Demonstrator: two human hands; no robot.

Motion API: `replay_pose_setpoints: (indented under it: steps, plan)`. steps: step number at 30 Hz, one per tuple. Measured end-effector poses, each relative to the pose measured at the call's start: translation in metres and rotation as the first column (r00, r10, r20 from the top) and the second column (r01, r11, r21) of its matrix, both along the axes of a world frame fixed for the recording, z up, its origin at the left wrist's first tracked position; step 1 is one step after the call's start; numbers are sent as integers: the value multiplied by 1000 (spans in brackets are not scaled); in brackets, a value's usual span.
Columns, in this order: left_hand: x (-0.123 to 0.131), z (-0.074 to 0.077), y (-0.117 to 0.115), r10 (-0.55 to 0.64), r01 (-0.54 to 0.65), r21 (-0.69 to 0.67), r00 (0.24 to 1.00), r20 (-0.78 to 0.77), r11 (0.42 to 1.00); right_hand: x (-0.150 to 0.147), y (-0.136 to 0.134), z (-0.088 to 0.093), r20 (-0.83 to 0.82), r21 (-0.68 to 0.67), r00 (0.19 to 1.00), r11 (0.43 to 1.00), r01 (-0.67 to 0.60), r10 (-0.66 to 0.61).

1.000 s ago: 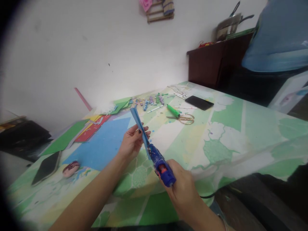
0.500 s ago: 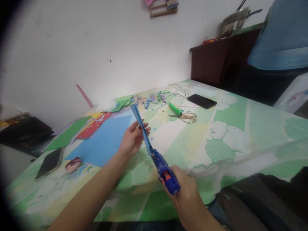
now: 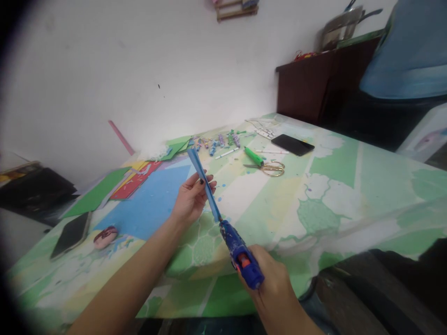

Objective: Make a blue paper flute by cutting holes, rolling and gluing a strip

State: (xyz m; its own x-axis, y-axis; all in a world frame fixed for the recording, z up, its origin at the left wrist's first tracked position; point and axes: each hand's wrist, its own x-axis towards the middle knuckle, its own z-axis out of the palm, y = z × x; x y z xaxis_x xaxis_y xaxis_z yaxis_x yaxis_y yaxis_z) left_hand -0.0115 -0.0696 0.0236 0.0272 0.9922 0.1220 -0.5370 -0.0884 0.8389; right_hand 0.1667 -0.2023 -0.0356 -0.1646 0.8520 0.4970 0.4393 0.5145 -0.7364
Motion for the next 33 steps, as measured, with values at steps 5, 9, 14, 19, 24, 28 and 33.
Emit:
replay_pose_setpoints:
  steps: [5,9,14,19,24,28,33]
  plan:
    - [-1,0,1,9,-9,-3,1000,17,1000,1,-1,-2,23,3,1000,1000,6,-6]
    - [-2,-1,1,6,-6,3,1000,-1,1000,1,-3,-2,27,-3,1000,1000,15,-15]
    - [-1,-1,2,19,-19,-4,1000,4,1000,1,-4,1,45,54,999,999,4,-7]
    - [-1,-2,3,45,-45,-34,999,8,998,6,-5,5,94,181,995,983,21,-39]
    - [-2,-4,5,83,-83,-67,997,-10,994,14,-5,12,115,267,989,962,64,-98]
    - [-3,-5,6,98,-100,-74,995,-31,992,32,5,18,132,257,962,946,200,-239]
    - [-3,-5,6,110,-111,-76,994,-23,991,84,49,23,439,327,643,778,537,-628]
